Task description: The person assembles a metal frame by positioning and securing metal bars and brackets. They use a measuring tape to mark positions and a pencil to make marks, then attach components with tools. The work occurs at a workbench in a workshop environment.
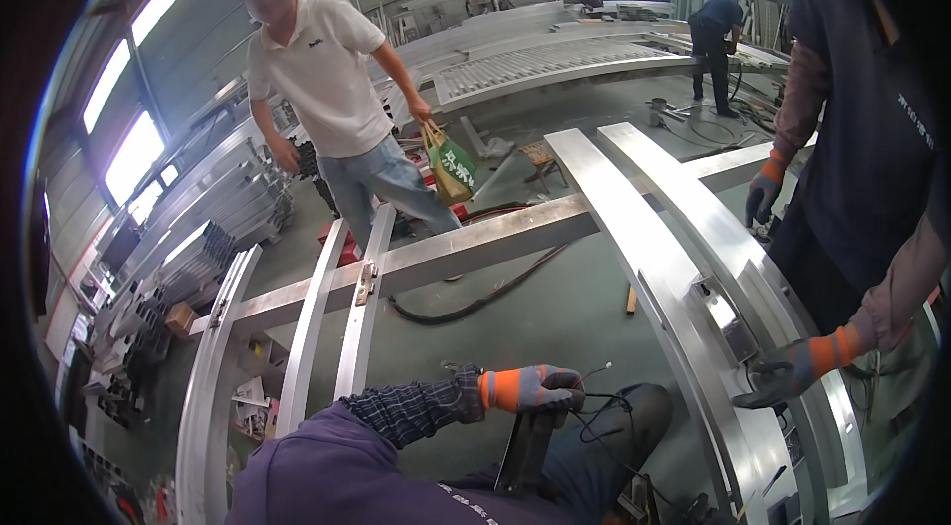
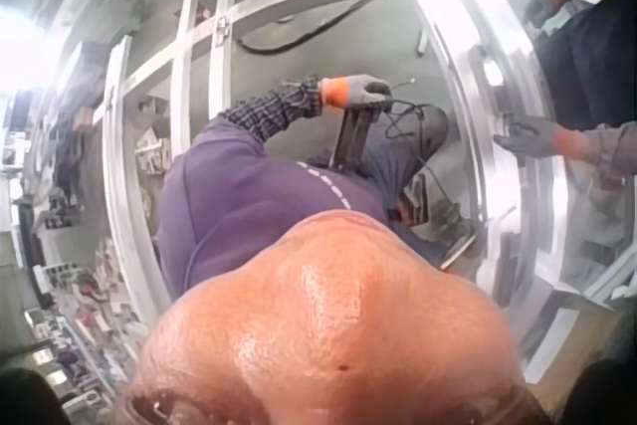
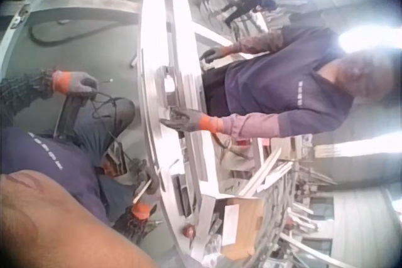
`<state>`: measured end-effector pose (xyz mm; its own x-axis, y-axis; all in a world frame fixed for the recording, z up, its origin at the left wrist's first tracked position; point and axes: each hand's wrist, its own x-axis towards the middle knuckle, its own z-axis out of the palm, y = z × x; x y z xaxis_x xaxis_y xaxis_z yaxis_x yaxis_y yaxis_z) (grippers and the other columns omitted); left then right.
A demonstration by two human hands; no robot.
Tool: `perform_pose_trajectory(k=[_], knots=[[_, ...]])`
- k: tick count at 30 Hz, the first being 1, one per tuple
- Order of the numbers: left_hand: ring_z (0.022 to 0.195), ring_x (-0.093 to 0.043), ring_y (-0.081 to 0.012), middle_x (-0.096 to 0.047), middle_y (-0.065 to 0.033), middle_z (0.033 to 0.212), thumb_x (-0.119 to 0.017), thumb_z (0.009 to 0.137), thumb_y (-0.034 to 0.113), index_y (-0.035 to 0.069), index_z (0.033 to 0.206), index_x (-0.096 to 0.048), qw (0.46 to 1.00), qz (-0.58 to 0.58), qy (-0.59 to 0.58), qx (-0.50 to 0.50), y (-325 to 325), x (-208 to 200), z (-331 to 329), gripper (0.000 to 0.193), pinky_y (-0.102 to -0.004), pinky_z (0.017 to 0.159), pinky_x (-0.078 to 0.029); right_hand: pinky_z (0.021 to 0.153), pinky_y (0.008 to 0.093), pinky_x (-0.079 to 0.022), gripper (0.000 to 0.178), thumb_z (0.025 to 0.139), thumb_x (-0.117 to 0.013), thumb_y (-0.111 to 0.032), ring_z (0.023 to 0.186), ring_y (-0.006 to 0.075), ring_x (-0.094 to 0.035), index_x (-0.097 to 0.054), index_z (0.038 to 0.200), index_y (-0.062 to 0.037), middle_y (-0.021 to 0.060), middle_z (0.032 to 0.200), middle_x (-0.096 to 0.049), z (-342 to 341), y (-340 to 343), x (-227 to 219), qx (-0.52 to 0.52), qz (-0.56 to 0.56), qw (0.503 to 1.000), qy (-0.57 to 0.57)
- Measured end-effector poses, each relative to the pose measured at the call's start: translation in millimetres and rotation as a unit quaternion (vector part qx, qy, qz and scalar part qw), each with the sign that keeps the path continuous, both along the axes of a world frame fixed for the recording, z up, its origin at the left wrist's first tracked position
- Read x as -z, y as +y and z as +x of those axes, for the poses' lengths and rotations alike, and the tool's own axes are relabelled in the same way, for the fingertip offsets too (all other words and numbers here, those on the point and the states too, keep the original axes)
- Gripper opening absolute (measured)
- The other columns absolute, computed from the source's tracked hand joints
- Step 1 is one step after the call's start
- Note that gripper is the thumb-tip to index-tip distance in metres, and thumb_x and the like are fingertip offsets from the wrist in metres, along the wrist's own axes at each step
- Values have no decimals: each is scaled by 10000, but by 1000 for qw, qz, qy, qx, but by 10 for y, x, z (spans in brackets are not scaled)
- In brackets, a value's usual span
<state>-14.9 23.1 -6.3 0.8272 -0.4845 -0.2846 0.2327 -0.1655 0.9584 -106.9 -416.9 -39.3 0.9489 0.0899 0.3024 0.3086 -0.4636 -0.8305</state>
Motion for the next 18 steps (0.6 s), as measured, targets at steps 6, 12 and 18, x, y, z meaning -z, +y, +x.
perform_pose_trajectory(k=[6, 12, 18], knots=[[849, -658, -95, -678, -25, 998, -583, 1062, 257, 38, 1192, -598, 1000, -12, -17, 20, 33, -16, -21, 255, -288, 760, -556, 905, 402, -550, 287, 979, -714, -233, 1026, 314, -704, -651, 1181, -39, 152, 1112, -719, -43, -48, 3, -3, 13, 1000, 4], [933, -668, -117, -685, -53, 1131, -600, 1063, 234, 28, 1293, -582, 999, -11, -50, -5, 36, 21, 151, 309, -308, 831, -567, 949, 398, -550, 323, 979, -719, -238, 1078, 312, -701, -645, 1215, -30, 158, 1156, -718, -301, -260, 78, 27, 40, 999, -22], [768, -692, -161, -679, -58, 1062, -634, 1039, 238, 23, 1247, -587, 996, -12, -23, -81, 87, -278, 203, 304, -337, 699, -576, 878, 399, -557, 316, 896, -727, -6, 1018, 291, -704, -638, 1194, -60, 125, 1110, -703, -429, -4, -88, 150, -23, 988, -6]])
